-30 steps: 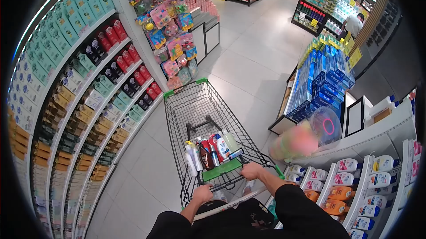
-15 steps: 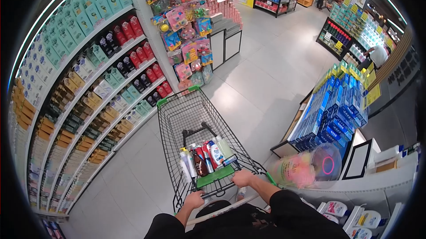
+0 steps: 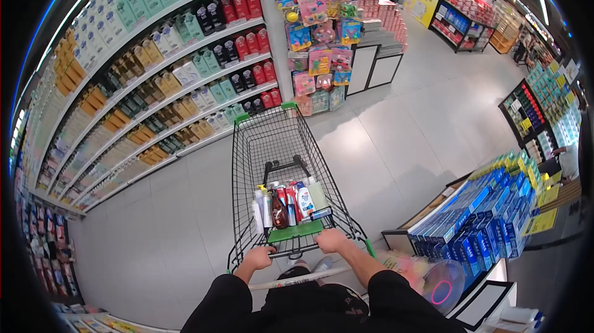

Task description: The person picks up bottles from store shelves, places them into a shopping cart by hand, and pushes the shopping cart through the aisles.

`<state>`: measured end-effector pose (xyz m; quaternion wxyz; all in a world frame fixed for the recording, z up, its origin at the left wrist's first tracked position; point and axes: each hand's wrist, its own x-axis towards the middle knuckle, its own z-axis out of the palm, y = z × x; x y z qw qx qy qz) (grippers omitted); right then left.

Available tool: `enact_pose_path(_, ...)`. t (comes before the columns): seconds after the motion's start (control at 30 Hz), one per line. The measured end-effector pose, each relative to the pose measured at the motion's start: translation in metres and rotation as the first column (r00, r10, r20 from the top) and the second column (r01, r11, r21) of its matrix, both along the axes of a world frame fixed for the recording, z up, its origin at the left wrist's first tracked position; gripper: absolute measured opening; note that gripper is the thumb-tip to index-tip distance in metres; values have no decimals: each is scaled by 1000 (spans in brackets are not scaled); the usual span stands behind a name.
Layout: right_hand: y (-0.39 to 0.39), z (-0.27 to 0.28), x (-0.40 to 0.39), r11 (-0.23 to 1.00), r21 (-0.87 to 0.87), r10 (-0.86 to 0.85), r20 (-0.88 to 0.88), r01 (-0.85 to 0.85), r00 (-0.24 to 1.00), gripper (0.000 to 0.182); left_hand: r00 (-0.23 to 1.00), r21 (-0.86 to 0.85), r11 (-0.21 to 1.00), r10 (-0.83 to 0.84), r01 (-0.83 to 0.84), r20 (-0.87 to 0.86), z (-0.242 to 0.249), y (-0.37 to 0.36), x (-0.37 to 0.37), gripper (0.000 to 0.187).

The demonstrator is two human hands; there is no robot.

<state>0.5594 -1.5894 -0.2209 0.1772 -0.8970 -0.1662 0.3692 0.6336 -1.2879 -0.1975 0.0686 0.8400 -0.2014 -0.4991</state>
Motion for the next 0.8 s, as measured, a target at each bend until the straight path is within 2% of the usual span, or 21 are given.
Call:
enact_pose_path(0.17, -10, 5, 29, 1000, -13, 25, -23, -25, 999, 21, 999, 1, 999, 42, -42, 17, 4, -7, 10, 49)
enact_pose_path(0.27, -18, 9, 43, 999, 25, 36, 43, -37, 998, 17, 998, 29, 997, 66, -66, 19, 1, -11, 14, 48)
enact_pose_path(0.5, -26, 15, 84, 997, 6, 83, -17, -82, 996, 21, 993, 42, 993, 110, -108, -34, 13, -22, 35, 49)
enact_pose_path(0.77, -21, 5, 125, 987, -13, 161, -35, -162, 986, 24, 982, -42, 985, 162, -166, -97, -17, -4, 52, 53)
enact_pose_path(0.8, -22, 0, 129, 984, -10, 177, -27, -178, 984, 20, 979, -45, 982, 177, -182, -97, -20, -3, 55, 53)
